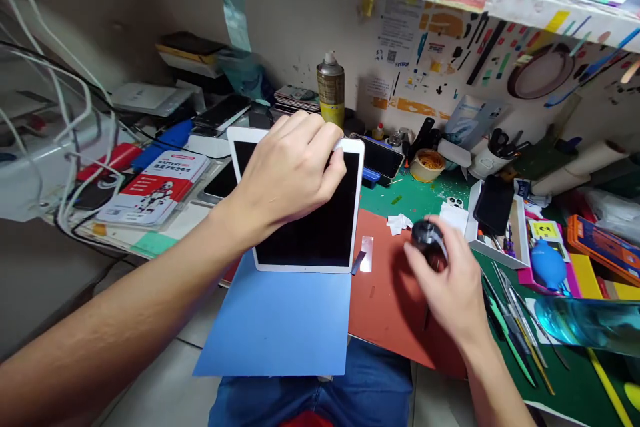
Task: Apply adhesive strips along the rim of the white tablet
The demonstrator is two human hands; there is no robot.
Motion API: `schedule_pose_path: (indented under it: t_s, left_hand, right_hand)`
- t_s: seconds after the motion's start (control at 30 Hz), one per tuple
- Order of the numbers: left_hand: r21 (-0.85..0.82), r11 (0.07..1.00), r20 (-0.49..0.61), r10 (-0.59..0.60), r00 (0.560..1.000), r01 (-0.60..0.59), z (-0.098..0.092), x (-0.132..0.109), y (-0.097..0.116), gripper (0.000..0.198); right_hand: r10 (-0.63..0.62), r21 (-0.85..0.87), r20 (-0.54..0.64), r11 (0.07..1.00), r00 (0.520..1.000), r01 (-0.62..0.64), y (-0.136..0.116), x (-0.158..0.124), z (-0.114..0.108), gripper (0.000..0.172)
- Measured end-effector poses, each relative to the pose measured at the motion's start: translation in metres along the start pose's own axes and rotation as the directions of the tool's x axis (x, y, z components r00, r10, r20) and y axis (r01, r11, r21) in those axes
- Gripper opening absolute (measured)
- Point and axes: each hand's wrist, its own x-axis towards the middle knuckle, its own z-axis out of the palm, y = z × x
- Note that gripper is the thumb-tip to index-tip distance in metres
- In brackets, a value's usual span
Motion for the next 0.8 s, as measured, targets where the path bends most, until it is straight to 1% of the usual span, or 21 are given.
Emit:
schedule_pose_path:
  t_s: [0.03,0.07,0.13,0.17,0.23,0.33,0.47,0.63,0.8]
  left_hand:
    - [-0.015,1.000,0.012,-0.008,1.000,0.008,0.002,0.002,-0.001,0.035]
    - [-0.026,1.000,0.024,-0.016,1.000,0.017,0.005,0.003,-0.003,0.034]
    - [-0.039,0.999,0.046,-0.032,0.998,0.034,0.012,0.006,-0.007,0.034]
    - [-0.044,0.998,0.058,-0.039,0.998,0.041,0.016,0.008,-0.010,0.034]
    - [-0.056,0.997,0.083,-0.053,0.995,0.058,0.023,0.010,-0.015,0.033]
    - [-0.063,0.994,0.119,-0.077,0.990,0.085,0.033,0.012,-0.023,0.031]
    - [-0.061,0.993,0.148,-0.091,0.985,0.101,0.044,0.013,-0.030,0.029]
    - [-0.060,0.992,0.211,-0.096,0.973,0.110,0.053,0.015,-0.033,0.032]
    - [-0.078,0.990,0.226,-0.100,0.969,0.120,0.063,0.017,-0.037,0.036]
  right_hand:
    - [-0.011,-0.008,0.107,1.000,0.994,0.012,-0.007,-0.022,-0.007,0.049]
    - [-0.032,-0.023,0.165,0.999,0.986,0.036,-0.013,-0.041,-0.012,0.048]
    - [-0.071,-0.051,0.202,0.995,0.977,0.083,-0.021,-0.071,-0.014,0.042]
    - [-0.087,-0.056,0.220,0.993,0.972,0.102,-0.023,-0.080,-0.012,0.039]
    - [-0.124,-0.047,0.252,0.989,0.960,0.140,-0.024,-0.089,-0.008,0.033]
    - [-0.200,-0.039,0.267,0.975,0.943,0.217,-0.023,-0.085,-0.003,0.033]
    - [-0.270,-0.078,0.287,0.950,0.919,0.303,-0.025,-0.074,-0.002,0.032]
    - [-0.292,-0.083,0.306,0.940,0.906,0.331,-0.030,-0.064,0.000,0.029]
    - [-0.305,-0.072,0.354,0.934,0.884,0.351,-0.032,-0.056,-0.002,0.031]
